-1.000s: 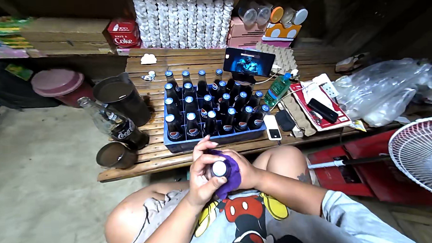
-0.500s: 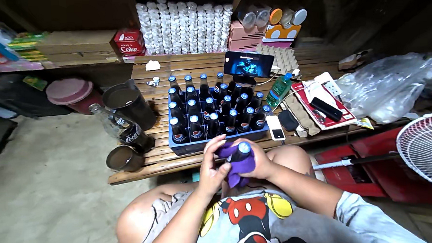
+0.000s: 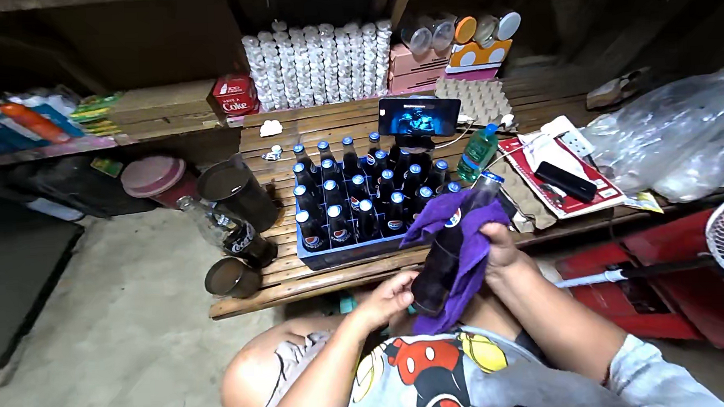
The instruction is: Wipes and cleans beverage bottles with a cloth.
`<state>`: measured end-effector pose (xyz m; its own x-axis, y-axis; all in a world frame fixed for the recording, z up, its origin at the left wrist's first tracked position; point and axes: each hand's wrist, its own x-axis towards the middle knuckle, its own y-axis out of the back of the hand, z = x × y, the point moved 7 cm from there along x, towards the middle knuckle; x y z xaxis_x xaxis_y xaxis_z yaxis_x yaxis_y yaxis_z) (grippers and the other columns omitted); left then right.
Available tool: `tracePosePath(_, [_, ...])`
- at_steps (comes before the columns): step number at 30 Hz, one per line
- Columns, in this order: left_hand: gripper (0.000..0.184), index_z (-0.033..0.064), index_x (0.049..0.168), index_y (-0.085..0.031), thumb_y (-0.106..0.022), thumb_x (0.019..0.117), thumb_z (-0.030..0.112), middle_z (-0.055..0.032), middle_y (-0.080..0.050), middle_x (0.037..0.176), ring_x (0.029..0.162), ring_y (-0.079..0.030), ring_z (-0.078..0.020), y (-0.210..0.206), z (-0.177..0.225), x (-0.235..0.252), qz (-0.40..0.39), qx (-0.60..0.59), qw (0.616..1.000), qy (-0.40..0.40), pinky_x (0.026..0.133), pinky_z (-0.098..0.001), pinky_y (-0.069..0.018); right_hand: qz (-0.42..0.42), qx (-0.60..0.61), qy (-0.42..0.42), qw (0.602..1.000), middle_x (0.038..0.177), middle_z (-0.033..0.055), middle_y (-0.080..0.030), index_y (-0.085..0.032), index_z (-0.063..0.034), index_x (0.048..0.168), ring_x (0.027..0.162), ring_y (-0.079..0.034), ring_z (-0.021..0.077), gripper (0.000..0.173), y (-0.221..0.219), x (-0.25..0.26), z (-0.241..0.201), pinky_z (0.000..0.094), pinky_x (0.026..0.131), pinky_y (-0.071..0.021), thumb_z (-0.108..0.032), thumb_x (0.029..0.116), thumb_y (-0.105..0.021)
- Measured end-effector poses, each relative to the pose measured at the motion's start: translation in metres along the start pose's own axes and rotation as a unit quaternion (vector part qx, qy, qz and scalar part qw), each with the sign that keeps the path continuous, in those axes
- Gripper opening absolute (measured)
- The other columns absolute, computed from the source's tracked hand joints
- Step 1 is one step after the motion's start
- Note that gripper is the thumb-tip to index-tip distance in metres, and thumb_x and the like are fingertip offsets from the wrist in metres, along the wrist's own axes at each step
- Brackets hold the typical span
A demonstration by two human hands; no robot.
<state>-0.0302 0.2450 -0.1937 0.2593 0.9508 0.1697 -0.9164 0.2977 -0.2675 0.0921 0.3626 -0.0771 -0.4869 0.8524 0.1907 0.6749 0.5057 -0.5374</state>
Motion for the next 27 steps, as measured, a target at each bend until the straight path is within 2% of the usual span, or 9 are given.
tracePosePath(5, [0.067, 0.0212, 0.138, -0.061, -0.063, 0.0888, 0.067, 0.0092, -0.069, 0.128, 0.118, -0.063, -0.0017, -0.020, 0.000, -0.003, -0.086, -0.143, 0.986, -0.019, 0.104, -0.0268, -0.0495, -0.011, 0.036, -0.016, 0.999, 0.095, -0.0013, -0.076, -0.072, -0.0179, 0.098, 0.094, -0.072, 0.0079, 0.049, 0.013, 0.001, 0.017, 0.0295, 0.086, -0.0605, -0.057, 0.0708, -0.083])
tracePosePath(7, [0.062, 0.0243, 0.139, -0.061, -0.065, 0.0903, 0.063, 0.0100, -0.069, 0.128, 0.118, -0.063, -0.0008, -0.027, 0.006, -0.004, -0.111, -0.184, 0.976, -0.026, 0.104, -0.0252, -0.0499, -0.008, 0.035, -0.006, 0.999, 0.098, -0.0002, -0.076, -0.070, -0.0167, 0.101, 0.096, -0.072, 0.0088, 0.055, 0.015, 0.000, 0.021, 0.0300, 0.086, -0.0599, -0.061, 0.0710, -0.082])
tracePosePath(11, [0.053, 0.0266, 0.140, -0.060, -0.066, 0.0942, 0.053, 0.0100, -0.069, 0.128, 0.115, -0.064, 0.0004, -0.034, 0.014, -0.008, -0.154, -0.248, 0.956, -0.040, 0.100, -0.0230, -0.0511, -0.025, 0.066, -0.012, 0.997, 0.096, -0.0094, -0.076, -0.074, -0.0259, 0.098, 0.094, -0.070, -0.0021, 0.040, -0.005, -0.010, 0.014, 0.0198, 0.085, -0.0581, -0.058, 0.0754, -0.080])
tracePosePath(16, [0.046, 0.0283, 0.138, -0.061, -0.066, 0.0969, 0.047, 0.0102, -0.071, 0.121, 0.099, -0.066, 0.0038, -0.032, 0.019, -0.010, -0.158, -0.263, 0.951, -0.048, 0.082, -0.0159, -0.0539, -0.107, 0.091, 0.017, 0.990, 0.106, -0.0084, -0.076, -0.075, -0.0266, 0.107, 0.104, -0.069, 0.0006, 0.040, -0.012, -0.001, 0.015, 0.0234, 0.093, -0.0567, -0.058, 0.0835, -0.072])
tracePosePath(18, [0.049, 0.0259, 0.139, -0.060, -0.068, 0.0952, 0.047, 0.0093, -0.071, 0.121, 0.098, -0.067, 0.0024, -0.024, 0.017, -0.010, -0.121, -0.222, 0.967, -0.038, 0.082, -0.0176, -0.0554, -0.097, 0.035, 0.026, 0.994, 0.107, -0.0039, -0.076, -0.074, -0.0232, 0.110, 0.105, -0.070, 0.0067, 0.051, -0.007, 0.013, 0.009, 0.0302, 0.094, -0.0577, -0.064, 0.0796, -0.073])
tracePosePath(20, [0.061, 0.0168, 0.142, -0.053, -0.070, 0.0930, 0.049, 0.0067, -0.070, 0.123, 0.106, -0.067, -0.0019, -0.018, 0.017, -0.010, -0.067, -0.168, 0.983, -0.010, 0.091, -0.0243, -0.0561, -0.036, -0.020, 0.005, 0.999, 0.098, -0.0023, -0.076, -0.073, -0.0204, 0.105, 0.096, -0.072, 0.0076, 0.051, -0.012, 0.023, -0.006, 0.0305, 0.087, -0.0609, -0.061, 0.0751, -0.079])
tracePosePath(22, [0.076, 0.0029, 0.143, -0.045, -0.071, 0.0912, 0.051, 0.0030, -0.069, 0.122, 0.106, -0.067, -0.0040, -0.015, 0.016, -0.009, -0.007, -0.107, 0.994, 0.018, 0.093, -0.0277, -0.0563, 0.059, -0.031, -0.016, 0.998, 0.090, 0.0006, -0.075, -0.069, -0.0148, 0.101, 0.086, -0.072, 0.0082, 0.029, -0.010, 0.028, -0.012, 0.0290, 0.079, -0.0621, -0.038, 0.0849, -0.074])
tracePosePath(24, [0.082, -0.0056, 0.142, -0.044, -0.068, 0.0908, 0.054, -0.0017, -0.067, 0.122, 0.107, -0.066, -0.0042, -0.014, 0.016, -0.007, 0.033, -0.057, 0.997, 0.028, 0.095, -0.0283, -0.0550, 0.134, -0.058, -0.034, 0.989, 0.089, 0.0034, -0.072, -0.060, -0.0083, 0.107, 0.085, -0.072, 0.0102, 0.017, -0.004, 0.029, -0.012, 0.0303, 0.078, -0.0622, -0.020, 0.0980, -0.053])
tracePosePath(27, [0.084, -0.0063, 0.142, -0.044, -0.069, 0.0898, 0.056, -0.0032, -0.066, 0.125, 0.112, -0.064, -0.0048, -0.016, 0.019, -0.006, 0.028, -0.058, 0.998, 0.005, 0.101, -0.0294, -0.0523, 0.131, -0.072, -0.024, 0.989, 0.088, 0.0023, -0.072, -0.060, -0.0082, 0.107, 0.085, -0.072, 0.0090, 0.019, -0.003, 0.028, -0.013, 0.0287, 0.079, -0.0621, -0.022, 0.0985, -0.050])
